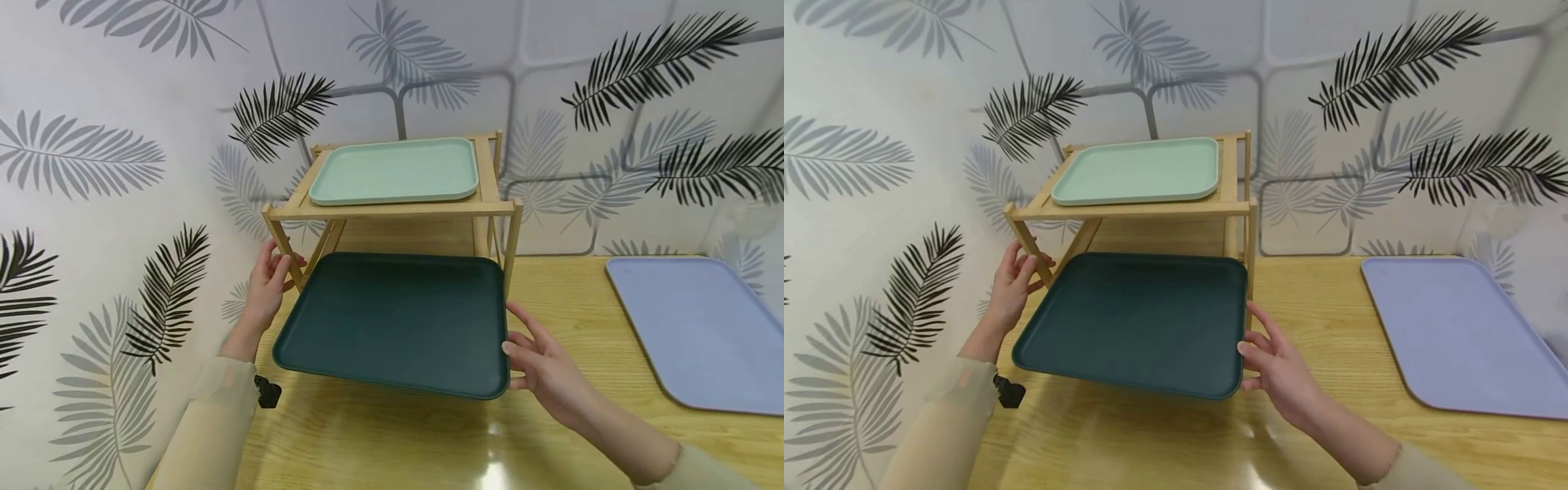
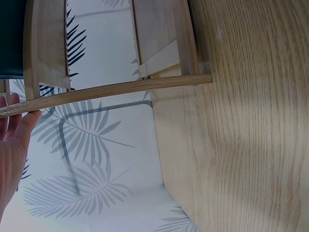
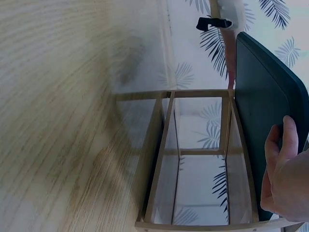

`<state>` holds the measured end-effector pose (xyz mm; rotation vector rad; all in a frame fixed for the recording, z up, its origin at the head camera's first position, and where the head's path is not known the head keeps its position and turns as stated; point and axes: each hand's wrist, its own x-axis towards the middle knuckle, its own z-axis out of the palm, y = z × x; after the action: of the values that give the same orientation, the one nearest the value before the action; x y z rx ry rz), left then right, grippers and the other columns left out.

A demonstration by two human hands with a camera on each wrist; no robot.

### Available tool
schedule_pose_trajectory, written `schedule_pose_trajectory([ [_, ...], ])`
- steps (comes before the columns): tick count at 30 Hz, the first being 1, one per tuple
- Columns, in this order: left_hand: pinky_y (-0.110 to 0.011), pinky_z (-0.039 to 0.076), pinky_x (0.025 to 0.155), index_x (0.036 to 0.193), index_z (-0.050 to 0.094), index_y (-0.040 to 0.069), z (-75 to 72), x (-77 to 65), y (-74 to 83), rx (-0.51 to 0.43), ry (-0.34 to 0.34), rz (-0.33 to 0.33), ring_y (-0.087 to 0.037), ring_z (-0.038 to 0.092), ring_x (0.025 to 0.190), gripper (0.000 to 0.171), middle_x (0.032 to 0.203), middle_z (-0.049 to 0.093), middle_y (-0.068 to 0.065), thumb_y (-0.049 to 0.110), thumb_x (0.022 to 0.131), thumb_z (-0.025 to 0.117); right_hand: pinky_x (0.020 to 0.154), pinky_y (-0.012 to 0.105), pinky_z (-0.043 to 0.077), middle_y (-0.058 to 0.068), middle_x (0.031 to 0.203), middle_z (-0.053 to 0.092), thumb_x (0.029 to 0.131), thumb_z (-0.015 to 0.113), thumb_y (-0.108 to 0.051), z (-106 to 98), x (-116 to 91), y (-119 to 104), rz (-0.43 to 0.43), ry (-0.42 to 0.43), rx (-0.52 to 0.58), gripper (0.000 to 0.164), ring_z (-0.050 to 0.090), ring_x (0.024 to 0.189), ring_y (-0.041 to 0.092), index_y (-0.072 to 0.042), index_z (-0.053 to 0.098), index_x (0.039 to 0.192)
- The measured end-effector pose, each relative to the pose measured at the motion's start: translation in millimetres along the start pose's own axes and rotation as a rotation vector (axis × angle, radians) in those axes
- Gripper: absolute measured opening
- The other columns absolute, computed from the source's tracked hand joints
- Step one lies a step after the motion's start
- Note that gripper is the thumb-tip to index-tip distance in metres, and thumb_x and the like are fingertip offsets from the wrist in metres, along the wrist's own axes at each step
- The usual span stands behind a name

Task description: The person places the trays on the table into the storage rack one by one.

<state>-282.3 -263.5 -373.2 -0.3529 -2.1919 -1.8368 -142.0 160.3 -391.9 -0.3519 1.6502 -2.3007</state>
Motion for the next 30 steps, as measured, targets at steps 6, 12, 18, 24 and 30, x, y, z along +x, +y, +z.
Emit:
schedule_pose_trajectory([
  [6, -0.056, 0.045, 0.091, 0.137, 0.041, 0.018, 0.7, 0.5, -0.5, 0.002, -0.006, -0.003, -0.017, 0.058, 0.104, 0.032, 0.109, 0.057, -0.017, 0.019, 0.106, 0.041, 0.064, 0.03, 0.055, 0.003, 0.113, 0.058, 0.102, 0.046, -0.005, -4, 11, -3, 0.013, 0.044, -0.011, 0.069, 0.065, 0.09, 0.017, -0.01, 0.002, 0.155],
  [12, -0.051, 0.047, 0.09, 0.139, 0.039, 0.014, 0.5, 0.1, 0.4, 0.01, 0.006, -0.006, -0.017, 0.058, 0.105, 0.033, 0.109, 0.057, -0.016, 0.018, 0.106, 0.042, 0.065, 0.028, 0.055, 0.002, 0.113, 0.058, 0.102, 0.047, -0.006, -4, 24, -7, 0.026, 0.096, -0.025, 0.069, 0.065, 0.091, 0.016, -0.011, 0.004, 0.156],
  [18, -0.042, 0.05, 0.085, 0.139, 0.04, 0.016, 0.2, -0.4, 1.4, 0.025, 0.002, -0.013, -0.016, 0.059, 0.105, 0.034, 0.106, 0.06, -0.008, 0.02, 0.106, 0.042, 0.066, 0.026, 0.053, -0.001, 0.106, 0.059, 0.103, 0.048, -0.01, -1, 37, -9, 0.039, 0.187, -0.009, 0.064, 0.064, 0.085, 0.012, -0.007, 0.009, 0.153],
  [24, -0.056, 0.044, 0.092, 0.137, 0.041, 0.018, 0.0, -0.4, 1.0, 0.008, -0.001, -0.004, -0.017, 0.058, 0.105, 0.032, 0.105, 0.059, -0.005, 0.02, 0.105, 0.043, 0.068, 0.024, 0.052, -0.004, 0.095, 0.063, 0.103, 0.051, -0.016, 2, 43, -8, 0.028, 0.29, 0.022, 0.054, 0.063, 0.081, 0.01, -0.003, 0.02, 0.145],
  [30, -0.059, 0.043, 0.092, 0.137, 0.041, 0.017, -0.1, 0.1, -1.3, -0.007, 0.0, 0.003, -0.016, 0.058, 0.104, 0.032, 0.105, 0.059, -0.007, 0.019, 0.105, 0.043, 0.078, 0.036, 0.055, 0.012, 0.122, 0.05, 0.101, 0.055, -0.014, 3, 34, 0, -0.063, 0.271, -0.167, 0.054, 0.059, 0.097, 0.012, -0.003, 0.026, 0.144],
])
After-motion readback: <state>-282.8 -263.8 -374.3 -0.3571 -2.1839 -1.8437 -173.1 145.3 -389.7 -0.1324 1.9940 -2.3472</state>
